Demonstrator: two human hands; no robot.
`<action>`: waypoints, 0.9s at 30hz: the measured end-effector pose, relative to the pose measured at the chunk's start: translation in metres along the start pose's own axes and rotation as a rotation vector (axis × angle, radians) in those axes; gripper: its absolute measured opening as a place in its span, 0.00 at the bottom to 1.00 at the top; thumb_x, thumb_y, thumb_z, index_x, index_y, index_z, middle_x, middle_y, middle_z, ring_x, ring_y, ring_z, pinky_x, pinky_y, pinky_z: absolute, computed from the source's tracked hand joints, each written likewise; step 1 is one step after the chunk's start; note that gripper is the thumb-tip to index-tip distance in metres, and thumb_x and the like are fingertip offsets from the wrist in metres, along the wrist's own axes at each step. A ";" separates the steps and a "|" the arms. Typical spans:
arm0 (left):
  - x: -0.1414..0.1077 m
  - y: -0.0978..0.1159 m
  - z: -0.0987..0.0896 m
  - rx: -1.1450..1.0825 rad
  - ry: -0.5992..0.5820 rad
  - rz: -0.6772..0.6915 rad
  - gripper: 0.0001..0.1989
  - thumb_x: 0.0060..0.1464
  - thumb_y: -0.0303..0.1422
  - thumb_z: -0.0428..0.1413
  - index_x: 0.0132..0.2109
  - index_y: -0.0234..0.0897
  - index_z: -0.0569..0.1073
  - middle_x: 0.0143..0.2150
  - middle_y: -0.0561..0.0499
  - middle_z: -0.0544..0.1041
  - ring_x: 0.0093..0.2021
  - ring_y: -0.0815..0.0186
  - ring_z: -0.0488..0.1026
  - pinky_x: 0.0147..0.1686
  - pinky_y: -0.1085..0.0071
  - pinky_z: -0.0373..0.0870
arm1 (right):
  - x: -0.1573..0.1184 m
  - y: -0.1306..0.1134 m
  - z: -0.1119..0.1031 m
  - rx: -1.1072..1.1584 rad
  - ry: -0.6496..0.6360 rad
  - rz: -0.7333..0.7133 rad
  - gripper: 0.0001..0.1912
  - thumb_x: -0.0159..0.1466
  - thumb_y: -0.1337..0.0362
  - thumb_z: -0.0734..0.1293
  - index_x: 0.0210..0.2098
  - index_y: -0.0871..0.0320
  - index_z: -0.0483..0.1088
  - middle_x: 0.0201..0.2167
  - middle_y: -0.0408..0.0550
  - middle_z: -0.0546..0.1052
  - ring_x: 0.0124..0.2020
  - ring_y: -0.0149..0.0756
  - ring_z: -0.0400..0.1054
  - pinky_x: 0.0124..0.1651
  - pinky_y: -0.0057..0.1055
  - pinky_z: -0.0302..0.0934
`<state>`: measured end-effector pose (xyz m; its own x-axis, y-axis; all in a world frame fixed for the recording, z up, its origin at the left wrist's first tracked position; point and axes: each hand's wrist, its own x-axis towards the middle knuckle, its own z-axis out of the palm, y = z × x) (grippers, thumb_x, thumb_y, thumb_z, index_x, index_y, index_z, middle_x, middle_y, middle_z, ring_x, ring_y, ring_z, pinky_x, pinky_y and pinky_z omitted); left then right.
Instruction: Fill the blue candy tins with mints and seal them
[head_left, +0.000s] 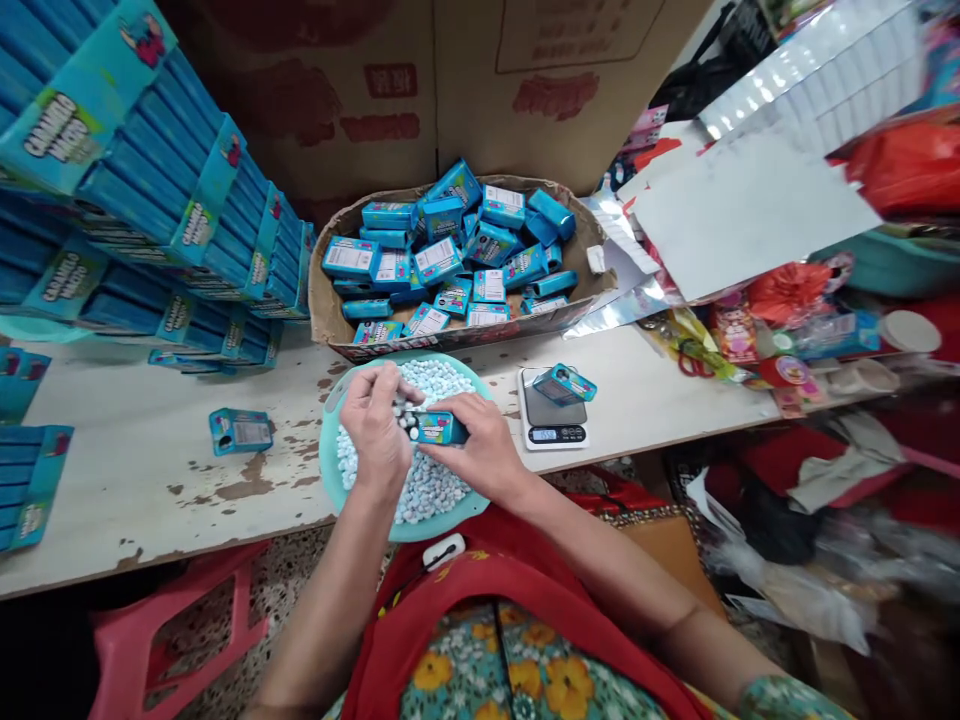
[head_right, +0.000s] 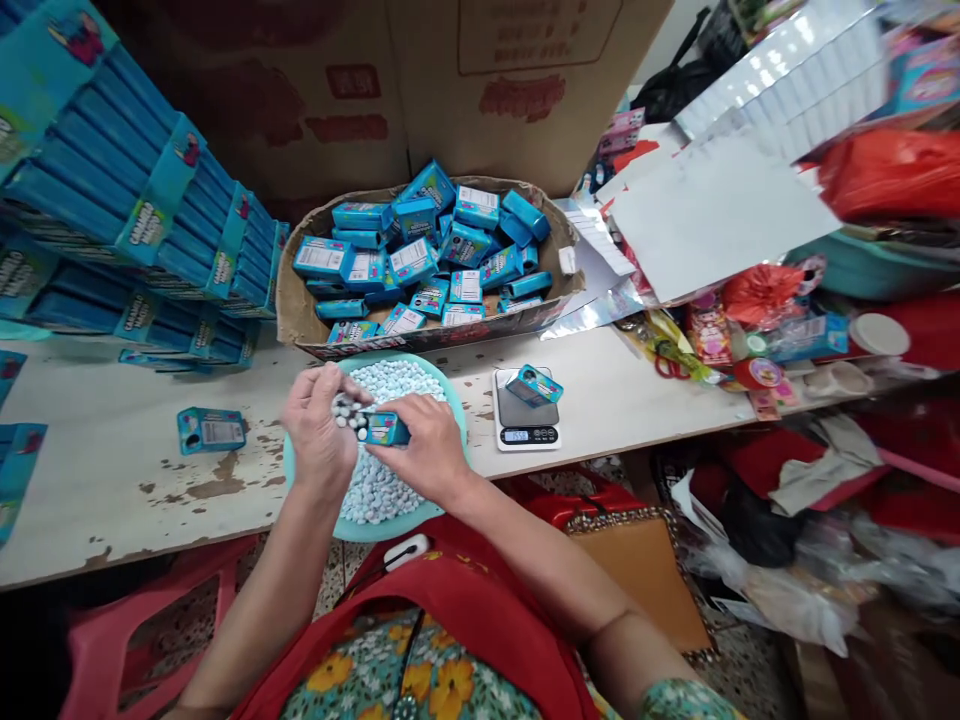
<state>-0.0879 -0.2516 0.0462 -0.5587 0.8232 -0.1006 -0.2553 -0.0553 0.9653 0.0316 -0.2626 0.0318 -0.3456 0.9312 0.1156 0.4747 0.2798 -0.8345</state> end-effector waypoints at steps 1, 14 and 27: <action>-0.001 0.000 0.001 0.009 -0.004 0.005 0.12 0.53 0.38 0.56 0.29 0.36 0.65 0.21 0.58 0.66 0.21 0.72 0.69 0.26 0.75 0.66 | 0.000 0.000 -0.001 0.008 -0.002 0.001 0.19 0.51 0.60 0.75 0.41 0.54 0.72 0.38 0.47 0.77 0.43 0.43 0.69 0.48 0.39 0.61; -0.011 -0.001 0.009 -0.032 -0.097 0.014 0.08 0.53 0.37 0.54 0.32 0.37 0.67 0.23 0.55 0.69 0.25 0.69 0.71 0.30 0.71 0.70 | 0.000 0.014 -0.005 0.102 0.033 0.040 0.20 0.50 0.60 0.75 0.42 0.53 0.72 0.39 0.46 0.77 0.43 0.41 0.70 0.49 0.38 0.61; 0.043 -0.114 -0.029 1.167 -0.435 0.262 0.14 0.58 0.38 0.48 0.45 0.39 0.72 0.50 0.44 0.72 0.53 0.55 0.64 0.55 0.58 0.58 | -0.017 0.033 -0.038 0.182 0.114 0.084 0.19 0.52 0.58 0.75 0.43 0.52 0.72 0.41 0.48 0.76 0.45 0.42 0.70 0.50 0.39 0.63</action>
<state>-0.1054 -0.2259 -0.0750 -0.1265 0.9920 -0.0019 0.7899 0.1019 0.6047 0.0834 -0.2604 0.0229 -0.2121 0.9728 0.0931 0.3407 0.1629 -0.9260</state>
